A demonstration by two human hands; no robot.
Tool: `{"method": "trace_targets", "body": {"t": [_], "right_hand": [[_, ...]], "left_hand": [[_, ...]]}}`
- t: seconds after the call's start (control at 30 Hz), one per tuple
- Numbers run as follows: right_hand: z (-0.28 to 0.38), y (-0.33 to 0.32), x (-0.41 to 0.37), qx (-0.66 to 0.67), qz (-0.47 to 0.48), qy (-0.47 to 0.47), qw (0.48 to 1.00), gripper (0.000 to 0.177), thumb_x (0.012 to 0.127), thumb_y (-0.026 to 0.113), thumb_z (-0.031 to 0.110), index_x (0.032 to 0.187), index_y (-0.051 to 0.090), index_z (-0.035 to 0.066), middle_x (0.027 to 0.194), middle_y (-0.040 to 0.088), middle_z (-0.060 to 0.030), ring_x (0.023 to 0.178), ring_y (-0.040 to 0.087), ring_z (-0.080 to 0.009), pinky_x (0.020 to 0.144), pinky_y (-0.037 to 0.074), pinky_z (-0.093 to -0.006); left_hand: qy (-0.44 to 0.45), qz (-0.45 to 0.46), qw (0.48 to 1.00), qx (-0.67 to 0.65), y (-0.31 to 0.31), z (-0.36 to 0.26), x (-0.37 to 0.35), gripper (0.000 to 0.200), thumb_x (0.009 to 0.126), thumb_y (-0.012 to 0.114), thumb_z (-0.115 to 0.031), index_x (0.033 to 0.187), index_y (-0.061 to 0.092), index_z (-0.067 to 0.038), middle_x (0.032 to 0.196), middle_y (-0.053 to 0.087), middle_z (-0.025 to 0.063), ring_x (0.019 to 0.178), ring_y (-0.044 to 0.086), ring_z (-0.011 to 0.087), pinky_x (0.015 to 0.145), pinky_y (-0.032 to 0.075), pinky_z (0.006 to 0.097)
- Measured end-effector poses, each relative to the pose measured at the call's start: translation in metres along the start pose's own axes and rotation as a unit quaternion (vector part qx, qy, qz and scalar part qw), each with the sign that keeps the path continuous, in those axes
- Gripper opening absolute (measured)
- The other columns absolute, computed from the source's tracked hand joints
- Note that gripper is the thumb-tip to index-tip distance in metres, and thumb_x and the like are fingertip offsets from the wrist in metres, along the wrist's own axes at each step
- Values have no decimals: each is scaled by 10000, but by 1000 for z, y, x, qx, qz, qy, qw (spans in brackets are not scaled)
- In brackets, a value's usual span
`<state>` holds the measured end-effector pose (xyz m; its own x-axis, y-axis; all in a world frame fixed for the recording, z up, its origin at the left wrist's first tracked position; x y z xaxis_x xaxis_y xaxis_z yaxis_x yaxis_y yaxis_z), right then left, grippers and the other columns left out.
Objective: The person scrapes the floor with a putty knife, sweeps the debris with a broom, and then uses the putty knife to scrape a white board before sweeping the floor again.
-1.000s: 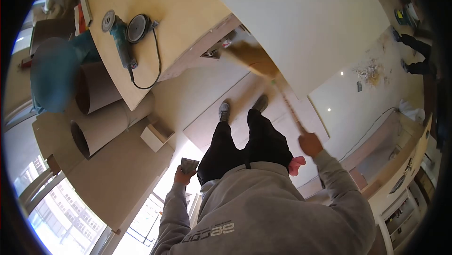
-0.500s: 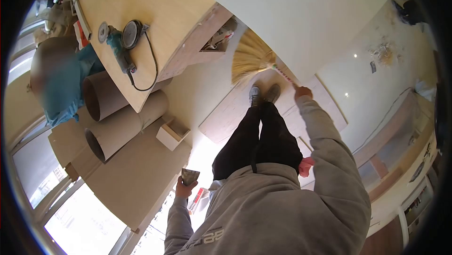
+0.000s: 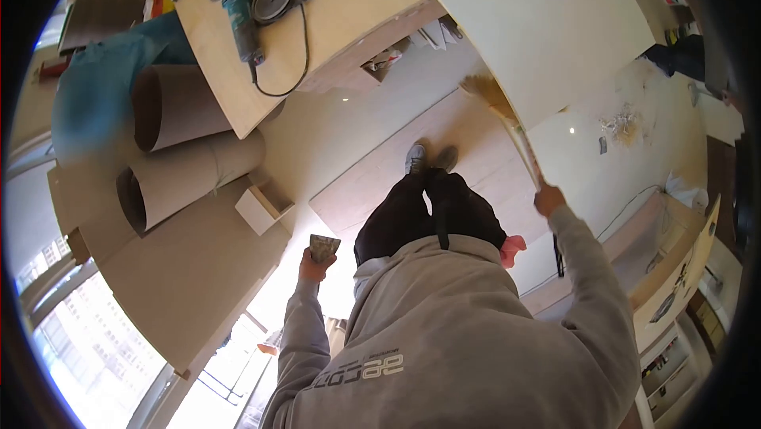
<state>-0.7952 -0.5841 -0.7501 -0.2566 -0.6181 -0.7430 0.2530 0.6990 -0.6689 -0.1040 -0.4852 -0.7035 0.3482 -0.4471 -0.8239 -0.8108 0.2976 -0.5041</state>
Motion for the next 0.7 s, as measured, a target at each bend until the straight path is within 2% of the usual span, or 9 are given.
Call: {"method": "trace_targets", "body": {"t": [0.17,0.27,0.3,0.33,0.37,0.47,0.53,0.6,0.7], "right_hand": [[109,-20,-95,57,79,-142,985,632,771,499,180,1363,322,51,791,605,-294,751,604,-430,712,482,-495],[175,-3,-97,50,110,-209,970,644,773,520,215,1361,318,45,839,609,-285,771,601,-433,701,484,-487],[195,11,-86,32,90,-239,966,566,784,519,209,1316,392,64,871,618,-256,787,613,-406,703,490,-481],[208,44,-60,11,12,-277,961,428,803,524,209,1213,507,89,829,631,-211,767,628,-369,684,497,-475],[228,47,-48,-5,31,-262,964,377,816,518,189,1184,535,110,913,637,-186,799,625,-348,721,491,-469],[266,57,10,33,-6,-211,977,263,874,490,265,1042,641,131,880,661,-114,843,641,-303,692,507,-427],[271,91,62,32,-24,-183,982,286,899,458,295,1064,638,147,864,660,-108,813,647,-294,667,514,-428],[261,98,85,32,-31,-155,987,311,923,426,325,1086,635,162,848,658,-102,782,653,-286,642,521,-429],[189,92,108,-7,7,-92,996,305,922,429,355,1054,659,203,901,664,-90,858,653,-272,691,526,-416]], "left_hand": [[-26,34,999,15,18,34,7,621,626,822,-306,1054,477,-16,726,605,78,415,486,139,376,410,296],[-28,53,997,52,19,38,4,604,630,817,-288,1045,472,-18,740,607,88,414,489,145,372,408,295],[-33,53,997,51,15,39,6,602,630,816,-285,1047,473,-18,743,606,87,416,492,147,371,408,297],[-38,52,997,51,10,40,7,600,631,815,-281,1049,473,-19,746,606,87,418,494,149,371,408,299],[-27,44,998,46,5,39,9,595,631,815,-269,1051,475,-22,736,596,85,418,493,150,367,403,302],[1,1,999,42,-26,43,20,554,632,815,-203,1035,477,-30,693,570,66,403,470,144,337,381,307],[17,-23,999,37,-50,14,-1,537,638,811,-191,1019,469,-29,664,557,62,389,460,143,326,371,305],[25,-45,998,37,-70,10,-18,520,643,806,-178,1003,461,-29,636,545,58,376,450,142,314,362,303],[-7,-88,995,45,-86,25,-39,514,647,802,-166,979,434,-27,583,513,49,360,442,138,295,343,296]]}}
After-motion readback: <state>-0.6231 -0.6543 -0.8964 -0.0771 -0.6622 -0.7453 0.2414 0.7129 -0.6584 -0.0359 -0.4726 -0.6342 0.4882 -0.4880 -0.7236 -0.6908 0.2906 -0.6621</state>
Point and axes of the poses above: each hand's wrist, its own x-axis towards the middle knuckle, its own y-axis out of the palm, z = x × y, the point moved 10 cm from there along x, towards the middle knuckle
